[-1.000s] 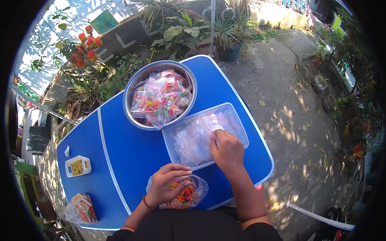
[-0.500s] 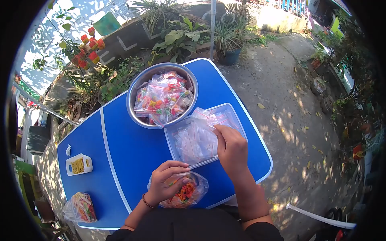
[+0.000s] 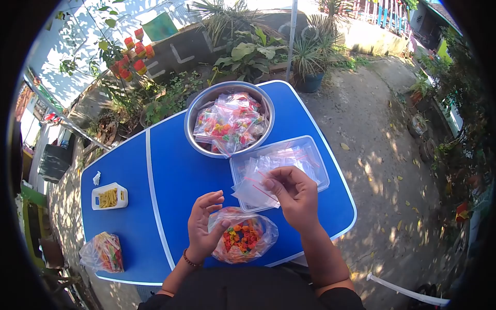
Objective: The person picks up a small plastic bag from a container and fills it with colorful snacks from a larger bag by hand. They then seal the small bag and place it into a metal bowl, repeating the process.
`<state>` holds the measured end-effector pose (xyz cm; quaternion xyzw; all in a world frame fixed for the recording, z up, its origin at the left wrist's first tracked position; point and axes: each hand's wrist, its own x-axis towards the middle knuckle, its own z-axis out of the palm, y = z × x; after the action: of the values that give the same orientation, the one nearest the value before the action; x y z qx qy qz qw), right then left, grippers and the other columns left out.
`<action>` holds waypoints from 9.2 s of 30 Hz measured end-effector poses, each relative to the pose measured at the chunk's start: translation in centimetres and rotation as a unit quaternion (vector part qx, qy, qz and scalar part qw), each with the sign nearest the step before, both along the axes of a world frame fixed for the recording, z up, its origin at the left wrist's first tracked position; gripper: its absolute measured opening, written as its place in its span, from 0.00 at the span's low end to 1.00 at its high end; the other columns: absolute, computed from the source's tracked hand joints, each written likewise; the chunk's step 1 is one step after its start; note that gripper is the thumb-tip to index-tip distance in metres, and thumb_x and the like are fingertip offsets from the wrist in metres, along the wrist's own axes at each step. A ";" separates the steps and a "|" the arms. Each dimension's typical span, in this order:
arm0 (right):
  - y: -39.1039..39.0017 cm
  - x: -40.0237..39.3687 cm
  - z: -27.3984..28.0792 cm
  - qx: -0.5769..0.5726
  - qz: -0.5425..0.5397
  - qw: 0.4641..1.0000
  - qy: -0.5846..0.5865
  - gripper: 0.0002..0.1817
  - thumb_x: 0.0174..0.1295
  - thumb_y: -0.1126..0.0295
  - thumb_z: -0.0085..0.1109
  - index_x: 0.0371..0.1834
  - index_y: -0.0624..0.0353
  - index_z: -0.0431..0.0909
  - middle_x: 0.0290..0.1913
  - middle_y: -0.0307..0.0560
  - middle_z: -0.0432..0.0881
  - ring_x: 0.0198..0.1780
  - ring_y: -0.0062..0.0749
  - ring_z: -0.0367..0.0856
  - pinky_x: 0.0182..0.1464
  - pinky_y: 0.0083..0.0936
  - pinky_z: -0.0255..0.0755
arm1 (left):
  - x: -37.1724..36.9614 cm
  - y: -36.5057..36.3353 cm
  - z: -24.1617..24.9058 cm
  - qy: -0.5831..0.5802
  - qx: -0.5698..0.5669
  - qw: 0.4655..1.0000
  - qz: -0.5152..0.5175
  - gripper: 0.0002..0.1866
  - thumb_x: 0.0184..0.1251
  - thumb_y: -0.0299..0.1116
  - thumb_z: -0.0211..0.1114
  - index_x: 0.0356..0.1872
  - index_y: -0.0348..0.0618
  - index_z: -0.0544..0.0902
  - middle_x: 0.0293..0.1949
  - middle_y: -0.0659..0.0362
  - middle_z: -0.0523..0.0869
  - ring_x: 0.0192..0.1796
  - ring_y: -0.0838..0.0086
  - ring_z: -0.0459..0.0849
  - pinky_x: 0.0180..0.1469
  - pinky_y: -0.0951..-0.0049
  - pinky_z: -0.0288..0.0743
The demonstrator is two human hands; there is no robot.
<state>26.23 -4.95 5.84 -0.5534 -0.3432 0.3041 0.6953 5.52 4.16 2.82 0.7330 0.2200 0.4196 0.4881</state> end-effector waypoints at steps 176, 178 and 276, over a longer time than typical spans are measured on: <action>-3.0 -6.5 -4.9 -0.148 0.164 0.946 -0.237 0.07 0.66 0.82 0.60 0.45 0.66 0.82 0.43 0.49 0.87 0.44 0.32 0.87 0.48 0.25 0.79 | -5.7 -3.9 -3.5 0.075 -0.215 0.974 0.010 0.13 0.69 0.30 0.74 0.46 0.30 0.86 0.37 0.54 0.92 0.39 0.80 0.89 0.40 0.81 0.83; -2.8 -6.7 -5.2 -0.167 0.169 0.914 -0.330 0.08 0.63 0.80 0.61 0.44 0.65 0.83 0.42 0.52 0.86 0.45 0.41 0.86 0.49 0.30 0.79 | -5.6 -3.8 -3.8 0.055 -0.225 0.973 0.021 0.13 0.69 0.31 0.73 0.46 0.30 0.86 0.38 0.55 0.92 0.39 0.80 0.90 0.41 0.81 0.83; -3.5 -6.0 -5.7 -0.078 0.114 0.984 -0.113 0.08 0.59 0.84 0.68 0.41 0.65 0.87 0.40 0.49 0.89 0.40 0.29 0.89 0.45 0.24 0.82 | -5.4 -3.2 -4.2 -0.077 -0.450 0.887 -0.070 0.16 0.76 0.32 0.65 0.56 0.29 0.81 0.51 0.48 0.89 0.55 0.66 0.89 0.58 0.68 0.85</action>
<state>20.23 -8.48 0.19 -0.5940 -0.4556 0.3431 0.5674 0.14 0.95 -1.42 0.4137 0.2947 0.2954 0.8091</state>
